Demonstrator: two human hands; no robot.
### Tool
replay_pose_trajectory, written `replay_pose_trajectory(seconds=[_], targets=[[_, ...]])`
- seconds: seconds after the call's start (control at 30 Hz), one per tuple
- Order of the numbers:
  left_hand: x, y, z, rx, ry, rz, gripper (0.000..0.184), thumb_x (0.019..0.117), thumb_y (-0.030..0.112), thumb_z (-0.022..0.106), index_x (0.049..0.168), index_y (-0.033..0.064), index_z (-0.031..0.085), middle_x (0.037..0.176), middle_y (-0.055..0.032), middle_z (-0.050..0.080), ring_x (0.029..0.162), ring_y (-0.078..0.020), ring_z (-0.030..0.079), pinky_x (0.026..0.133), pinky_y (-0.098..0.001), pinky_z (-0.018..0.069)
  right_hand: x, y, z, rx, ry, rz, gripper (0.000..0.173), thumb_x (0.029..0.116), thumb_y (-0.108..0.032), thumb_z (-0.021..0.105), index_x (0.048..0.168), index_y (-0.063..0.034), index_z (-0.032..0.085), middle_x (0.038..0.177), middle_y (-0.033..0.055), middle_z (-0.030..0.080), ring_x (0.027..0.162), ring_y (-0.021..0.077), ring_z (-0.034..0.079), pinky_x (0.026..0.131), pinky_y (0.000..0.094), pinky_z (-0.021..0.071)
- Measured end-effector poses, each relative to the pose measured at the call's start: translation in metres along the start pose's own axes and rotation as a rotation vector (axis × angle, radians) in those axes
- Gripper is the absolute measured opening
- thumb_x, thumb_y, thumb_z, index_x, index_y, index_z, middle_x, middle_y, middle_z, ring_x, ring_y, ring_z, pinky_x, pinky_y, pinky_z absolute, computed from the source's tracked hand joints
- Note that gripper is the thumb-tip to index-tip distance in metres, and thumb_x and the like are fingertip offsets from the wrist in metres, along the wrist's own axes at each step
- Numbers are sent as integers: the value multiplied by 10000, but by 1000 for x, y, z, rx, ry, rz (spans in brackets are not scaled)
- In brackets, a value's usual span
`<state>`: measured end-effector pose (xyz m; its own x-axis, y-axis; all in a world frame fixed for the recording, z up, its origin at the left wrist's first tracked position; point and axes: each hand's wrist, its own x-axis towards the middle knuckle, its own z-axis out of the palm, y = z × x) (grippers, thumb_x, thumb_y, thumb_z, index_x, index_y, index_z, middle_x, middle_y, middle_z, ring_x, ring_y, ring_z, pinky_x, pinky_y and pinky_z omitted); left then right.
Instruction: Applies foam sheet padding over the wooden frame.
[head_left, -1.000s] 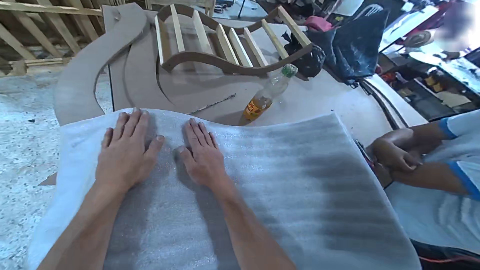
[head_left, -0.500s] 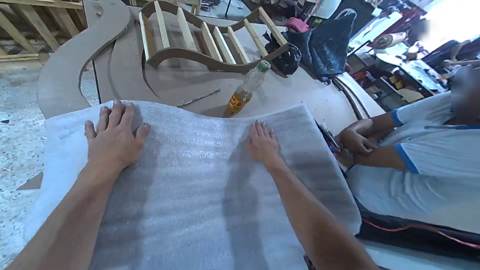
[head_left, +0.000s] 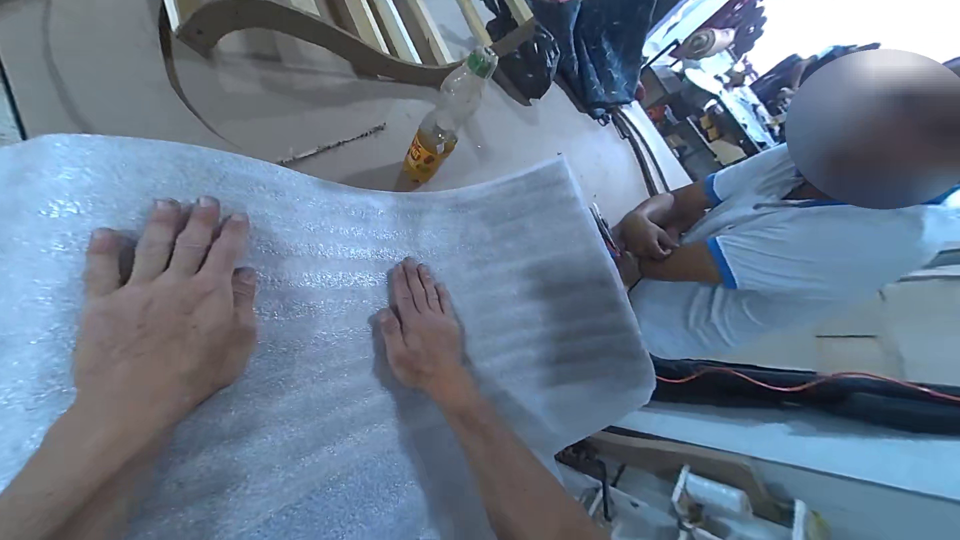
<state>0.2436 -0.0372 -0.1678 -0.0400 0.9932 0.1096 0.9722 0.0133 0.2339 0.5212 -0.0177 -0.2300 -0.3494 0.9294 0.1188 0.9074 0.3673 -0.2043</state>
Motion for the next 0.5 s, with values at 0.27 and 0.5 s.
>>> replay_pose_trajectory(seconds=[0.27, 0.5], targets=[[1, -10, 15, -79, 24, -25, 674, 1025, 460, 186, 1598, 153, 367, 1691, -103, 263, 1579, -375, 130, 1229, -666, 88, -35, 95, -50, -352, -30, 48, 678, 1072, -523, 171, 1638, -171, 295, 1710, 1, 243, 1586, 200, 174, 1281, 512, 151], [-1, -2, 3, -45, 32, -15, 662, 1031, 417, 176, 1579, 117, 396, 1667, -132, 311, 1561, -392, 195, 1231, -650, 98, -55, 156, -118, -634, -23, 93, 649, 1049, -438, 275, 1616, -131, 343, 1690, 48, 295, 1569, 277, 233, 1246, 581, 177]])
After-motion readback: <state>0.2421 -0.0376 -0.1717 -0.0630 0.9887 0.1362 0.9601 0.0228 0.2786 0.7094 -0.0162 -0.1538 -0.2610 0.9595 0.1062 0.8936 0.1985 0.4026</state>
